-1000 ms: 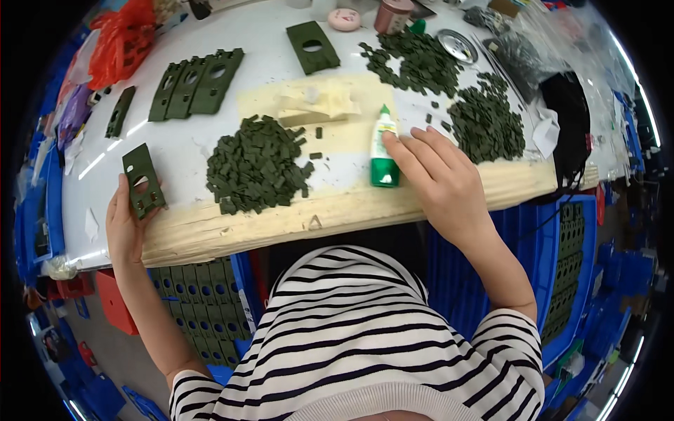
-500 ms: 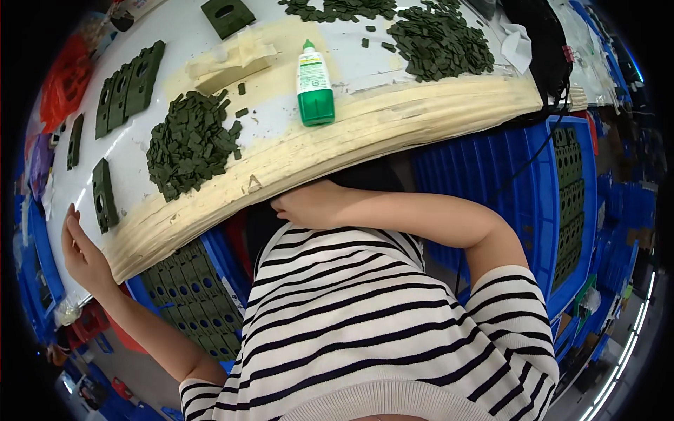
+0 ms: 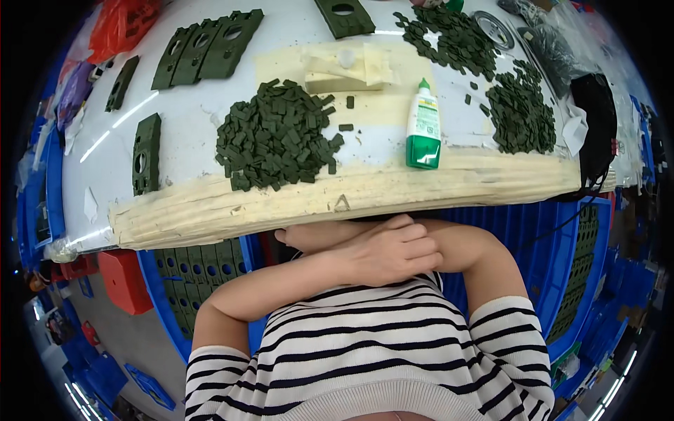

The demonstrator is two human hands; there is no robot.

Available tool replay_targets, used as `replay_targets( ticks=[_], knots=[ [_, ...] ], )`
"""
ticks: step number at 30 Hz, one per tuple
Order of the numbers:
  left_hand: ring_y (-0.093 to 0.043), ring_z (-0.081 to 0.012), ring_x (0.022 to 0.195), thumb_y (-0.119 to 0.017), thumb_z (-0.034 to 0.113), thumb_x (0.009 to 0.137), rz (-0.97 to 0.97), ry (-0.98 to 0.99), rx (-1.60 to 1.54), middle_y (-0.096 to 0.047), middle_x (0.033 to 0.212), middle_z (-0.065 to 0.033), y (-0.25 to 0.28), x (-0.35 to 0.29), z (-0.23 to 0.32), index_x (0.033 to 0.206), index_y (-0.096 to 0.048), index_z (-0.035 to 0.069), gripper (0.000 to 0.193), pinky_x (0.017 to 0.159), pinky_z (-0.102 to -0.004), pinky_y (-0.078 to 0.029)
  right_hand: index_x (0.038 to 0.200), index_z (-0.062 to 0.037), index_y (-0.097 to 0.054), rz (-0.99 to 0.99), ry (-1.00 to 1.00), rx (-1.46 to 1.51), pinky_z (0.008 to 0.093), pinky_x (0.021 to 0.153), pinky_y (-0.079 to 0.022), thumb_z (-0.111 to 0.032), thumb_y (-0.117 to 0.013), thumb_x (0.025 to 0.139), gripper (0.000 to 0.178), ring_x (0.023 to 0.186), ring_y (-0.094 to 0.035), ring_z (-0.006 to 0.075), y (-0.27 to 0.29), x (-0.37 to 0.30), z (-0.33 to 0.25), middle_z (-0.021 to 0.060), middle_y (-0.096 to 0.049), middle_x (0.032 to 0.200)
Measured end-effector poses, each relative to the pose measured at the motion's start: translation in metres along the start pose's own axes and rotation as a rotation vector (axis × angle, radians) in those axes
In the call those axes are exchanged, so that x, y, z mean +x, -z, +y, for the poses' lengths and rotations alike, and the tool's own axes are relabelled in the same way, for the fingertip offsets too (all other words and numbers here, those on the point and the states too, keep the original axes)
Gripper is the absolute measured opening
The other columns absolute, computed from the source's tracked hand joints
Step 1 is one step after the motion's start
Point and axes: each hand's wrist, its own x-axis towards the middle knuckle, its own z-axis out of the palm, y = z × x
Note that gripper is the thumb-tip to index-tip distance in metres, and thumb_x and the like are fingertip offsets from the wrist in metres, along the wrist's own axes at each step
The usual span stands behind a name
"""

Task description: Apply glue to toy tank hulls and attach camouflage moss/foliage.

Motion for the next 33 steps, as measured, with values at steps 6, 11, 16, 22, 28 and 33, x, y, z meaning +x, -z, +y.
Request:
replay_targets(
  ticks=[6, 11, 16, 22, 28, 33],
  knots=[
    [-0.052, -0.0296, 0.097, -0.059, 0.015, 0.083, -0.030, 0.212, -0.367, -0.046, 0.115, -0.0126, -0.011, -0.007, -0.018, 0.118, -0.053, 0.012, 0.035, 0.077, -0.0380, -0.047, 0.114, -0.0007, -0.055, 0.107, -0.070, -0.046, 0.0403, 0.091, -0.043, -0.017, -0.051, 0.087, 0.032, 0.109, -0.051, 0.0316, 0.029, -0.024, 0.023, 0.0201, -0.053, 0.117],
    [-0.057, -0.0301, 0.094, -0.057, 0.023, 0.084, 0.007, 0.456, -0.183, -0.059, 0.103, -0.0156, -0.026, -0.105, -0.048, 0.118, -0.055, 0.011, 0.036, 0.081, -0.0390, -0.047, 0.113, -0.0009, -0.055, 0.212, -0.136, -0.056, 0.0401, 0.091, -0.043, -0.017, -0.052, 0.087, 0.031, 0.108, -0.051, 0.0317, 0.051, -0.047, 0.038, 0.0198, -0.053, 0.116],
    [-0.058, -0.0301, 0.093, -0.057, 0.023, 0.084, -0.101, 0.713, 0.064, -0.059, 0.102, -0.0155, 0.002, -0.133, -0.053, 0.118, -0.056, 0.011, 0.036, 0.080, -0.0392, -0.047, 0.113, -0.0012, -0.055, 0.263, -0.156, -0.062, 0.0400, 0.090, -0.043, -0.017, -0.052, 0.087, 0.031, 0.107, -0.052, 0.0318, 0.059, -0.055, 0.046, 0.0194, -0.053, 0.115],
    [-0.058, -0.0302, 0.093, -0.057, 0.023, 0.084, -0.163, 0.793, 0.131, -0.059, 0.102, -0.0153, 0.009, -0.136, -0.063, 0.118, -0.056, 0.011, 0.036, 0.080, -0.0395, -0.047, 0.112, -0.0014, -0.056, 0.301, -0.184, -0.060, 0.0399, 0.090, -0.043, -0.017, -0.052, 0.087, 0.030, 0.106, -0.052, 0.0319, 0.066, -0.063, 0.050, 0.0190, -0.054, 0.114],
    [-0.058, -0.0303, 0.092, -0.057, 0.023, 0.084, -0.180, 0.829, 0.159, -0.060, 0.101, -0.0151, 0.009, -0.136, -0.066, 0.117, -0.056, 0.011, 0.036, 0.080, -0.0397, -0.047, 0.111, -0.0017, -0.056, 0.316, -0.160, -0.068, 0.0397, 0.089, -0.043, -0.017, -0.052, 0.087, 0.029, 0.105, -0.053, 0.0320, 0.065, -0.055, 0.054, 0.0186, -0.055, 0.113],
    [-0.058, -0.0303, 0.092, -0.057, 0.024, 0.084, -0.197, 0.811, 0.161, -0.060, 0.100, -0.0150, 0.009, -0.134, -0.066, 0.117, -0.056, 0.011, 0.036, 0.079, -0.0400, -0.047, 0.110, -0.0020, -0.056, 0.329, -0.141, -0.095, 0.0396, 0.089, -0.044, -0.017, -0.052, 0.087, 0.029, 0.104, -0.053, 0.0321, 0.057, -0.033, 0.054, 0.0183, -0.055, 0.112]
  ],
)
